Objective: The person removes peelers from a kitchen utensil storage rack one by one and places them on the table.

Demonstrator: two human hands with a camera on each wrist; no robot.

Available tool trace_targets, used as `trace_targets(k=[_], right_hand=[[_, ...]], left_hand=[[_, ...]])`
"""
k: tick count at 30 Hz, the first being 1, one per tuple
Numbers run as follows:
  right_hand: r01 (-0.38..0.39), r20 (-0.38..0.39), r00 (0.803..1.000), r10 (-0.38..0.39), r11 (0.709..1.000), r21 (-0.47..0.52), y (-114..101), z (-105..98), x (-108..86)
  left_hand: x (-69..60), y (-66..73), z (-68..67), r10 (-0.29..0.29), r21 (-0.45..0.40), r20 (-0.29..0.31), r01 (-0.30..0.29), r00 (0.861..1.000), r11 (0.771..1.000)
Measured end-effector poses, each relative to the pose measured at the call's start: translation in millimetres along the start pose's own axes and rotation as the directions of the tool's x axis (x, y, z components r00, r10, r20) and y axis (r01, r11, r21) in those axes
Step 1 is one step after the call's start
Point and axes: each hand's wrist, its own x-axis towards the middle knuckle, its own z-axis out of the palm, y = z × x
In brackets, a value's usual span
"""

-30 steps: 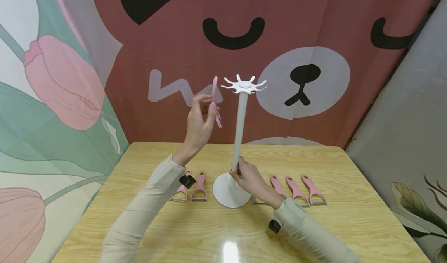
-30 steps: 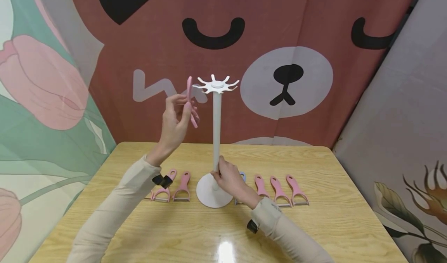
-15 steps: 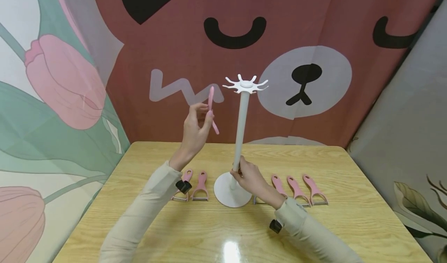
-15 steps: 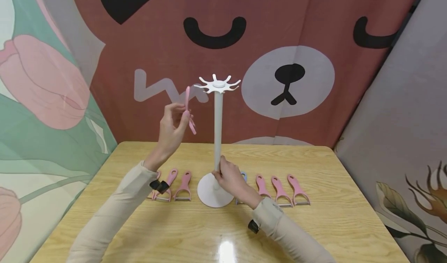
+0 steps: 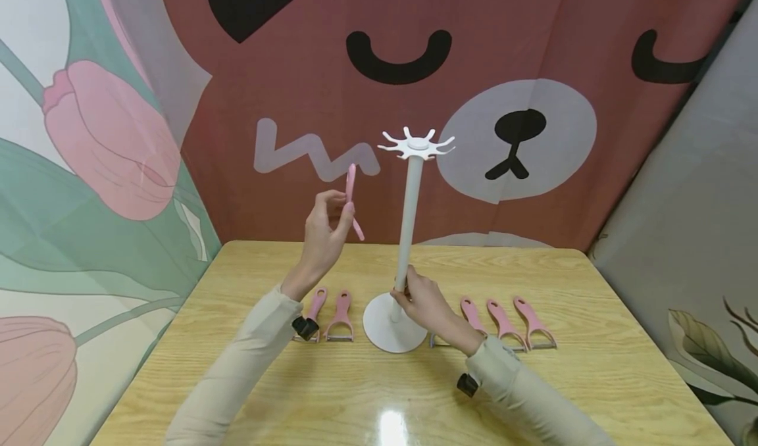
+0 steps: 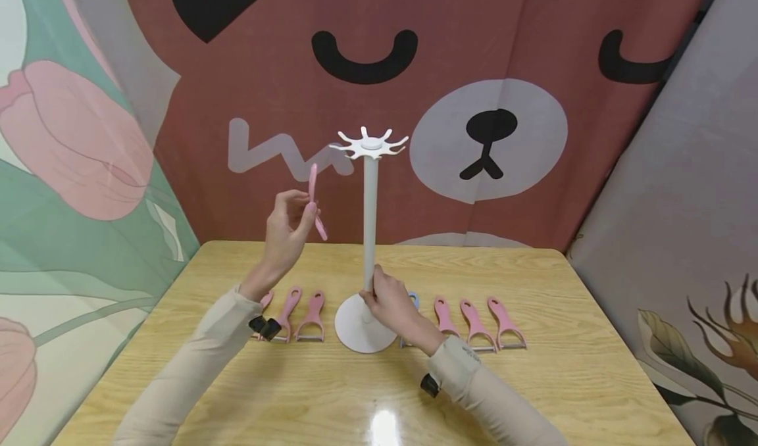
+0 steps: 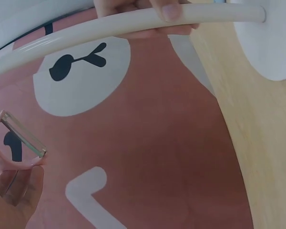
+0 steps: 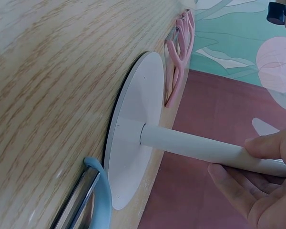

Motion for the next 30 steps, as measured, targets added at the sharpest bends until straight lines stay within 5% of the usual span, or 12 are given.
trace_targets(k=[8,20,23,30], right_hand=[[0.002,-0.001,1.0,-0.002,1.0,0.0,-1.3,-1.2,-0.5],[0.004,0.006,1.0,-0.004,1.0,-0.006,0.5,-0.2,-0.8],[0.0,0.005,1.0,0.0,1.0,-0.004,0.5,-0.1,-0.9],[-0.006,0.003,1.0,0.006,1.0,-0.012,1.0,0.4,-0.6]], left_hand=[[-9.4,-16.5,-6.9,-0.031,0.004,0.021,0.03,0.999,1.0],[-21.0,-13.0,-14.6,-0.065,0.062,0.032,0.063,0.997,0.996],[-26.8,-27.4,-15.4,-0.071,0.073,0.026,0.069,0.997,0.995],[-33.4,-34.1,-21.7,-0.08,0.097,0.009,0.079,0.997,0.992]])
